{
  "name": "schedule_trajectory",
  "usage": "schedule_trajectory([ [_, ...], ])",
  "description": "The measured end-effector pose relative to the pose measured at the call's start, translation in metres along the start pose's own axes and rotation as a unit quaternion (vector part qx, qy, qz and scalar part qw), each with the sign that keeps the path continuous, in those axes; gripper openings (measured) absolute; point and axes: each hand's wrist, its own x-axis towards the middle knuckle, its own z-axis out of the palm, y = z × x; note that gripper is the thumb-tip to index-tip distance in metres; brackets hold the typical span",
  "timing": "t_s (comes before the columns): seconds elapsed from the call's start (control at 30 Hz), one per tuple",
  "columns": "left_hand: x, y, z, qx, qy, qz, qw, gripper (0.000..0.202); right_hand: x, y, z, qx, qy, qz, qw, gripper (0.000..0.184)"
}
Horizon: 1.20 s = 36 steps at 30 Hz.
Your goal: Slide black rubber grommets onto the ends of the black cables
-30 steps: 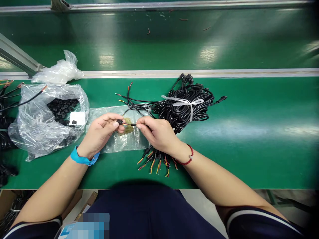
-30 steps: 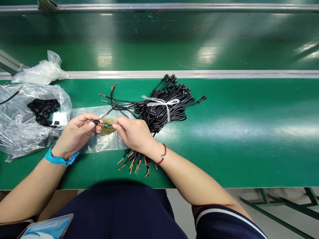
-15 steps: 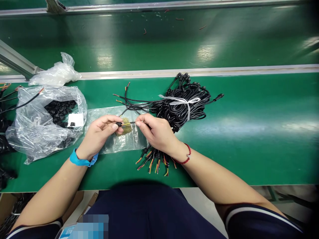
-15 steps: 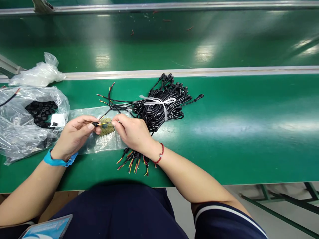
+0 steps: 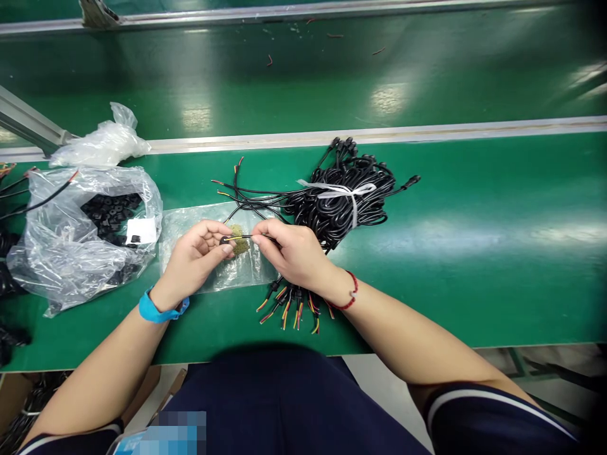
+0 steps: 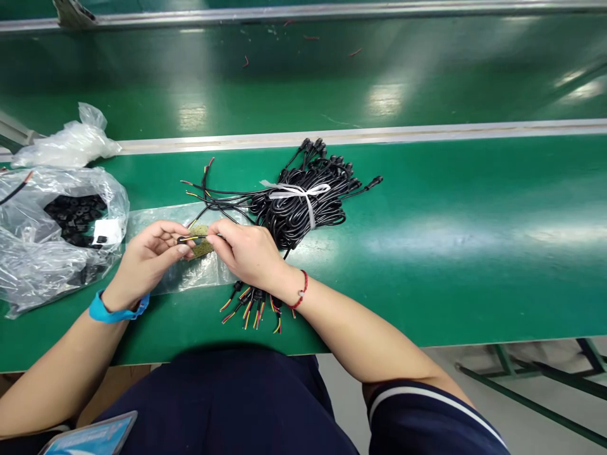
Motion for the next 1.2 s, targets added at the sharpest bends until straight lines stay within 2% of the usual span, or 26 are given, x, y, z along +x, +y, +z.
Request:
schedule_trajectory([
  [0.23,-0.001,-0.004,-0.001,0.128,0.014,0.045,0.991,0.014,-0.001,0.001,-0.001,-0.038,0.003,-0.026,0.999,0.022],
  [0.53,-0.003,-0.004,-0.005,0.126,0.006,0.044,0.991,0.018,-0.001,0.000,-0.002,-0.077,0.014,-0.035,0.996,0.025],
  [0.77,-0.001,0.002,-0.003,0.183,-0.008,0.054,0.982,0.016,-0.002,0.002,-0.001,-0.098,0.025,-0.069,0.992,0.026],
  [0.87,-0.001,0.003,0.001,0.148,-0.022,0.030,0.988,0.016,-0.002,0.003,0.000,-0.076,-0.010,-0.087,0.993,0.026],
  [0.97,-0.002,0.002,0.007,0.066,-0.040,-0.011,0.997,0.021,-0.003,0.004,0.002,-0.045,-0.039,-0.098,0.993,0.025],
  [1.1,-0.002,0.001,0.009,-0.063,-0.007,-0.037,0.997,0.025,-0.003,0.004,0.002,-0.003,-0.024,-0.062,0.998,0.020],
  [1.2,0.000,0.001,0.009,-0.084,-0.005,-0.062,0.994,0.023,-0.003,0.004,0.000,0.018,-0.016,-0.069,0.997,0.016],
])
